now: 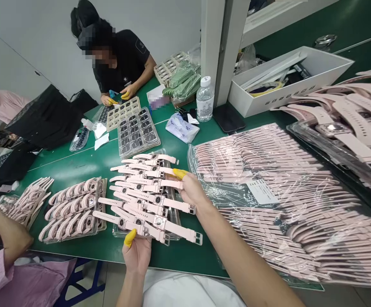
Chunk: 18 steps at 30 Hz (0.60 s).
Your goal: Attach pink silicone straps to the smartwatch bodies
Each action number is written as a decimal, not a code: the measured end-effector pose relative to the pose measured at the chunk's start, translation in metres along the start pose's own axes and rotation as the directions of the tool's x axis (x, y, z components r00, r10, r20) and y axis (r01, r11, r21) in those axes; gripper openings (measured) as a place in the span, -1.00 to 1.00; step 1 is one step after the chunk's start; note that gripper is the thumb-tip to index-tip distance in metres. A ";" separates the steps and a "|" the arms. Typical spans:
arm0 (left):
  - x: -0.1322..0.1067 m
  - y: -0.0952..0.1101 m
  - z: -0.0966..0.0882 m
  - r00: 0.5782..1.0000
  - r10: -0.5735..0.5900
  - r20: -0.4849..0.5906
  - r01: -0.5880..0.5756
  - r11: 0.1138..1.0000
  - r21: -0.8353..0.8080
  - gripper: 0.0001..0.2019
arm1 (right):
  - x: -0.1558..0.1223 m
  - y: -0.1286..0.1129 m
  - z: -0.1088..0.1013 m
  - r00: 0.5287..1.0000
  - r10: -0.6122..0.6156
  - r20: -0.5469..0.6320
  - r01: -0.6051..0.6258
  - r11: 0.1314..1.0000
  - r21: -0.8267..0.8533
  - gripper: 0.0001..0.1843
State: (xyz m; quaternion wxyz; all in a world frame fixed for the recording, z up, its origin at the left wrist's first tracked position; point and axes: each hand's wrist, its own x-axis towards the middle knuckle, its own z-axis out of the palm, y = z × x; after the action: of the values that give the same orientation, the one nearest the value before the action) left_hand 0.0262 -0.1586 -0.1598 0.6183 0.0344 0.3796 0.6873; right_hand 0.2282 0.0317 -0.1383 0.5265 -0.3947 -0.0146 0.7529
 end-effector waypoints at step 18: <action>0.003 0.006 -0.020 0.977 0.124 0.172 -0.134 0.990 0.052 -0.66 | 0.005 -0.007 -0.018 0.939 0.019 0.343 -0.077 0.985 0.155 -0.81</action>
State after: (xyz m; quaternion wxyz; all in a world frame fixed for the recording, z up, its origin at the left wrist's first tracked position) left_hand 0.0101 -0.1652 -0.1719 0.6008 0.1365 0.3447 0.7082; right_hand 0.2436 0.0319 -0.1508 0.5286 -0.2137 -0.0327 0.8209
